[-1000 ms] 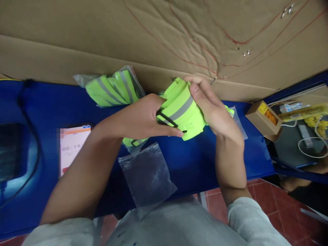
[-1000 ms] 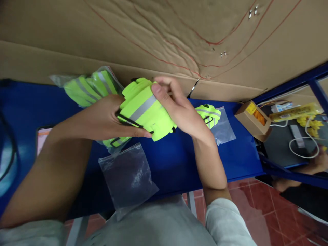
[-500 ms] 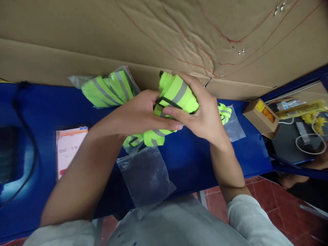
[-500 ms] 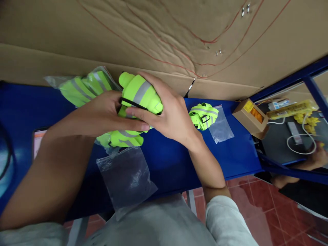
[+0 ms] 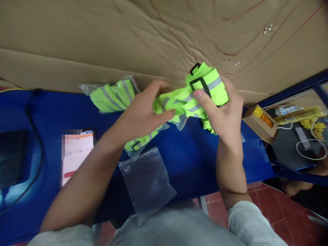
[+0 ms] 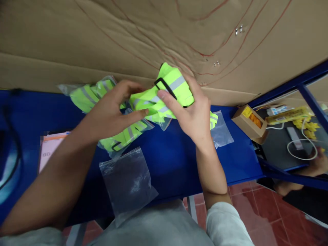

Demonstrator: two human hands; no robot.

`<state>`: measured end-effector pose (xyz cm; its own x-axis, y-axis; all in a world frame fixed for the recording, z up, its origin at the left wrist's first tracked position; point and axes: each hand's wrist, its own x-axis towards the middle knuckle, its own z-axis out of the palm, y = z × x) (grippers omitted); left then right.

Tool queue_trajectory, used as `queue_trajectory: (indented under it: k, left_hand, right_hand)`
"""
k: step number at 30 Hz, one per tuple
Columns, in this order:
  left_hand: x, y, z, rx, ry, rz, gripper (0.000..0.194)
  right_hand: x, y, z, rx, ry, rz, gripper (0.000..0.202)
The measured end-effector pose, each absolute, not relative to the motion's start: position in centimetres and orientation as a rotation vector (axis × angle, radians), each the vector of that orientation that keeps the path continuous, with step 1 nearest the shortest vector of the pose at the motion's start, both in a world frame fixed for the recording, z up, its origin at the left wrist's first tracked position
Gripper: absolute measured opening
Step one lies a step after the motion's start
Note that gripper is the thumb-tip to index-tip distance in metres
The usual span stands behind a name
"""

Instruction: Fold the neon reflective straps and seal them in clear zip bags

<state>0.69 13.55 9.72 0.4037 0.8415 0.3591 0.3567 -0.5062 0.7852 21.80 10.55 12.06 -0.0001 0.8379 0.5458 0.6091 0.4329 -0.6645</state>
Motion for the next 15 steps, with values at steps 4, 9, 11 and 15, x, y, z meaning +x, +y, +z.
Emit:
queue_trajectory:
  k: [4,9,11,15]
  left_hand:
    - [1.9,12.8,9.1,2.200,1.363,1.430,0.058]
    - [2.4,12.7,8.2,2.134,1.491,1.324,0.043]
    - [2.3,13.0,7.9,2.143,1.466,1.332,0.043]
    - [2.3,13.7,7.3,2.002,1.256,1.395,0.049]
  right_hand:
    - [22.5,11.1,11.8,-1.260,-1.578,0.329,0.049]
    - [22.6,11.5,11.9,-1.245,-1.523,0.316,0.045]
    - [22.6,11.5,11.9,-1.228,-1.483,0.346,0.042]
    - [22.9,11.7,11.7,-1.126,-1.374,0.660,0.038]
